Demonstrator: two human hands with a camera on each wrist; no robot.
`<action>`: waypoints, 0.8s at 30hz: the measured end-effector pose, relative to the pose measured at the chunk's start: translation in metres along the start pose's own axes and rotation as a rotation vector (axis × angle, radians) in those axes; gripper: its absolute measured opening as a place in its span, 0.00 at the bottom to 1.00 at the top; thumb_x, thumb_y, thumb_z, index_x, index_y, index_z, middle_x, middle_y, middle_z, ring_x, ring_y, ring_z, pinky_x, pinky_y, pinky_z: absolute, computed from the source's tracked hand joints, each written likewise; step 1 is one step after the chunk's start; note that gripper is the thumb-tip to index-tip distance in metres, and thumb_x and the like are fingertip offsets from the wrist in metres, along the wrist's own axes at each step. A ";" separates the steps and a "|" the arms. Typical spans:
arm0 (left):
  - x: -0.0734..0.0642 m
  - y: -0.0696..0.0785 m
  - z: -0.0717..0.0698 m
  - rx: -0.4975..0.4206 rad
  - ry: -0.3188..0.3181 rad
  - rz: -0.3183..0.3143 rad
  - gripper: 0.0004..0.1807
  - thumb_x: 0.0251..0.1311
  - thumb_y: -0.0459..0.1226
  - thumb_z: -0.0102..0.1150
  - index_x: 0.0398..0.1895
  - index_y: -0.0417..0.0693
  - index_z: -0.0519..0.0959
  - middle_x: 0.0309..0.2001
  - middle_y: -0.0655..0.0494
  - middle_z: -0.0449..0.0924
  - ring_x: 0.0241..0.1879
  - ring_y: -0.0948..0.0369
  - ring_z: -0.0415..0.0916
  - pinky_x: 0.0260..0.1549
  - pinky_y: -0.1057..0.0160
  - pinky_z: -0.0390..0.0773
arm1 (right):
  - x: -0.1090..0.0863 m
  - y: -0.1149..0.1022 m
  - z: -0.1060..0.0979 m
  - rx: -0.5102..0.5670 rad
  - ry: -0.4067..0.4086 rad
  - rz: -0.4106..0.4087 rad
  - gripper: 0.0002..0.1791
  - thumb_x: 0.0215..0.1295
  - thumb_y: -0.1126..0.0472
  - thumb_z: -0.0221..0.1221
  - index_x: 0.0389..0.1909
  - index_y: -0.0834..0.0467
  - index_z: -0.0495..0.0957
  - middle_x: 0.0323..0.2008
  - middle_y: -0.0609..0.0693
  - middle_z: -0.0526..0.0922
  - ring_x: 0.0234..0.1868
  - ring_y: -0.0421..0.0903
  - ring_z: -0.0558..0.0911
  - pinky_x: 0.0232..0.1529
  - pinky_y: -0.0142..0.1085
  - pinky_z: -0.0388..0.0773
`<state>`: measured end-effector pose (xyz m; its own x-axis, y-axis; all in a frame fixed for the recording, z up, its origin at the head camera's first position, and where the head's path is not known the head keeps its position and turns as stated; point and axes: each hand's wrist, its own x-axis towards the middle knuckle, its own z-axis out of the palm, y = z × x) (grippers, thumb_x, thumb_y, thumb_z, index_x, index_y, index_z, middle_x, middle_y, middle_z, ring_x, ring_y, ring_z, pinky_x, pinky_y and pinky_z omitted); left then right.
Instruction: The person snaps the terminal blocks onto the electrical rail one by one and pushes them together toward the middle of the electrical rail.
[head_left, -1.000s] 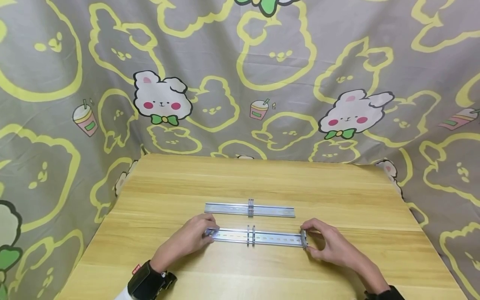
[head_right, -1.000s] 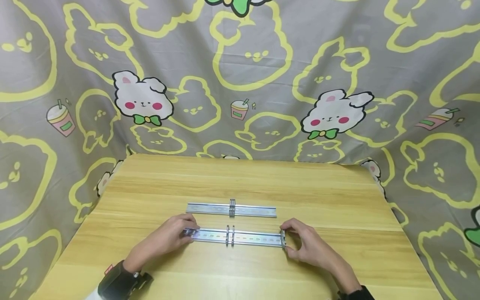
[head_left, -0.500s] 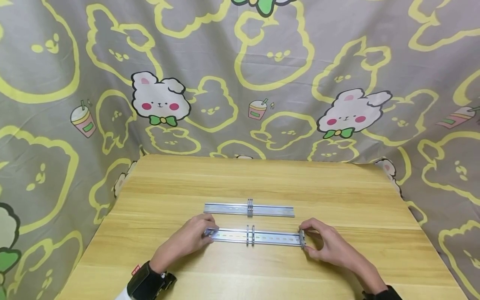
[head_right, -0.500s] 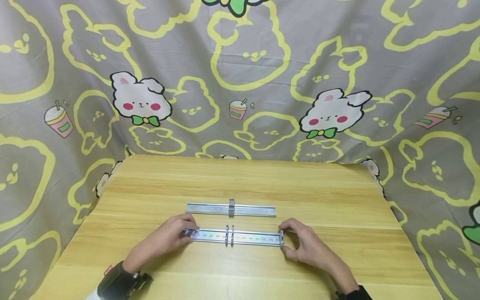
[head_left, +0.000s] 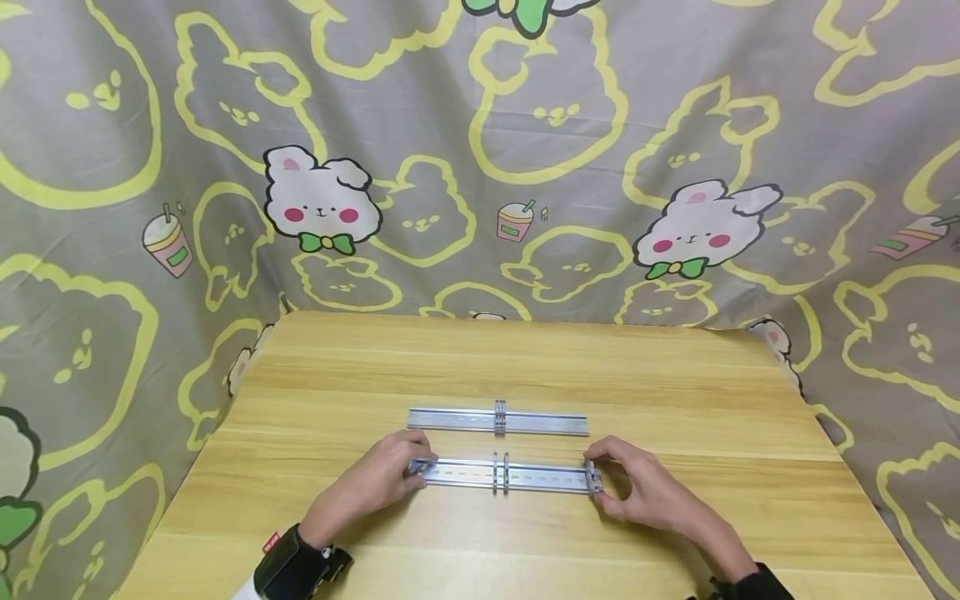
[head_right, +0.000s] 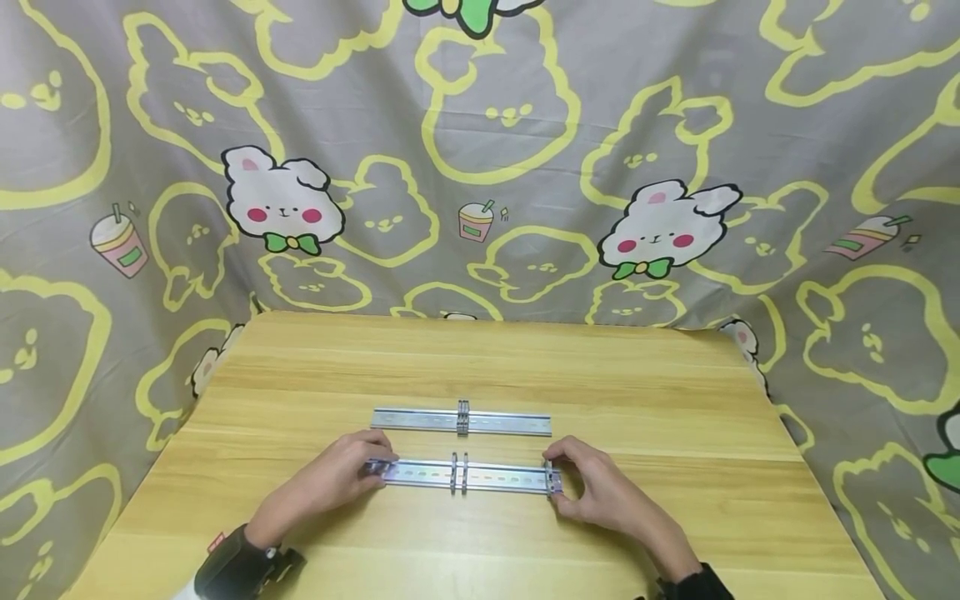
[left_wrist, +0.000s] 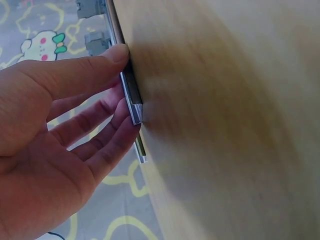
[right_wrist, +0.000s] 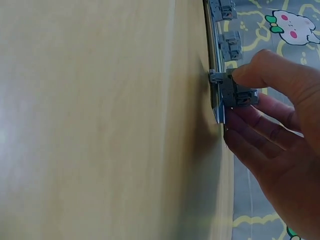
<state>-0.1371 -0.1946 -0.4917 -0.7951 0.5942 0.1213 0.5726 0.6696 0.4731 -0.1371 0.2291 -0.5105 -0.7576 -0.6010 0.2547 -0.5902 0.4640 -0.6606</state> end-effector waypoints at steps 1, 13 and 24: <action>0.000 0.000 0.000 0.004 -0.001 0.001 0.16 0.50 0.28 0.76 0.44 0.41 0.88 0.41 0.54 0.82 0.41 0.59 0.80 0.43 0.62 0.85 | 0.001 -0.001 0.000 0.002 -0.003 0.007 0.30 0.47 0.73 0.73 0.54 0.64 0.76 0.50 0.51 0.83 0.53 0.49 0.83 0.55 0.45 0.83; 0.000 -0.002 0.002 0.023 -0.019 -0.026 0.16 0.50 0.30 0.77 0.45 0.44 0.88 0.43 0.56 0.82 0.42 0.60 0.80 0.45 0.61 0.84 | 0.014 -0.007 0.012 0.018 -0.003 -0.032 0.29 0.48 0.71 0.74 0.54 0.62 0.76 0.50 0.52 0.83 0.51 0.51 0.85 0.53 0.46 0.84; 0.000 -0.003 0.002 0.031 -0.017 -0.022 0.16 0.50 0.30 0.77 0.45 0.44 0.88 0.43 0.56 0.82 0.42 0.60 0.79 0.46 0.61 0.84 | 0.028 -0.015 0.025 0.001 -0.021 -0.005 0.30 0.49 0.68 0.75 0.55 0.62 0.76 0.52 0.53 0.83 0.53 0.51 0.84 0.55 0.45 0.83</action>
<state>-0.1386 -0.1951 -0.4951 -0.8043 0.5864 0.0966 0.5612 0.6959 0.4480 -0.1427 0.1890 -0.5114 -0.7486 -0.6167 0.2434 -0.5938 0.4605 -0.6598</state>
